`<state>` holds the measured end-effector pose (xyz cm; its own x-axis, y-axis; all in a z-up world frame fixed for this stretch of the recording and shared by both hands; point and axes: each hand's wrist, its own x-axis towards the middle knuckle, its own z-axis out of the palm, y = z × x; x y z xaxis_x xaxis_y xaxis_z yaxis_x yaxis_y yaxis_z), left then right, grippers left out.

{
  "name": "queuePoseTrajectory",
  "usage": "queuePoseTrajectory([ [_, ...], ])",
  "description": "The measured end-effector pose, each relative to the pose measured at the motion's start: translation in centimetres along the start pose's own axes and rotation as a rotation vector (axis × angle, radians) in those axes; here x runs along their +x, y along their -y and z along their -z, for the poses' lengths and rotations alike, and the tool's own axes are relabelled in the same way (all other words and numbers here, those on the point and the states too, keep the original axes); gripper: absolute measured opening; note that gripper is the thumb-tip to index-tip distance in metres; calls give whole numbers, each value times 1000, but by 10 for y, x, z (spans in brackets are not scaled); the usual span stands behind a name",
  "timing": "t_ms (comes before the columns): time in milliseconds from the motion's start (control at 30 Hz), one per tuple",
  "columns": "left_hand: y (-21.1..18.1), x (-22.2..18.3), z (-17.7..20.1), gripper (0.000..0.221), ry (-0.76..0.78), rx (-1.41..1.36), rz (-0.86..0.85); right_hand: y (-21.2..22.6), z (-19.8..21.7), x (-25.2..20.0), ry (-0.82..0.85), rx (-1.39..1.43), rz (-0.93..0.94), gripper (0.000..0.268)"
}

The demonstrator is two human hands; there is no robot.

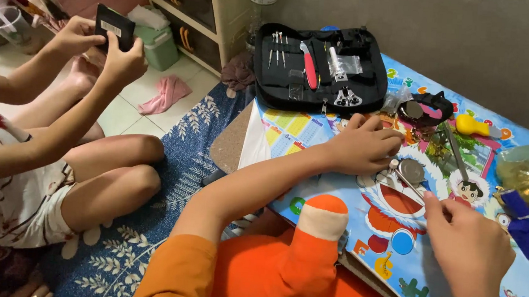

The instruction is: Repairing or adjusting a metal watch strap using tools from a specialized repair kit.

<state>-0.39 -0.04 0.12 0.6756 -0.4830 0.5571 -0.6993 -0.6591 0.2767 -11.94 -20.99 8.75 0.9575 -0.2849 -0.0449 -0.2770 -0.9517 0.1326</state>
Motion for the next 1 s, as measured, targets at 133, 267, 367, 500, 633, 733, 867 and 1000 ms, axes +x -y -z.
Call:
queuePoseTrajectory([
  [133,-1,0,1,13,-71,-11,-42,-3,-1,-1,-54,-18,15,56],
  [267,-1,2,0,10,-57,2,-57,-5,1,-1,-42,9,-5,55],
  [367,-3,2,2,11,-55,-22,-46,-4,7,-4,-42,29,3,55],
  [500,-3,2,7,12,-43,-51,-90,-2,13,-9,-63,72,10,51],
  [633,-6,2,11,14,-42,-55,-131,-6,12,-10,-126,107,53,52],
  [733,-8,2,18,19,-21,-83,-152,-9,9,-11,-248,153,81,46],
  [867,-9,1,17,63,135,-11,-180,-16,11,-8,-285,150,38,44],
  [1000,-10,1,16,56,159,-64,-217,-15,18,-7,-146,88,32,50],
])
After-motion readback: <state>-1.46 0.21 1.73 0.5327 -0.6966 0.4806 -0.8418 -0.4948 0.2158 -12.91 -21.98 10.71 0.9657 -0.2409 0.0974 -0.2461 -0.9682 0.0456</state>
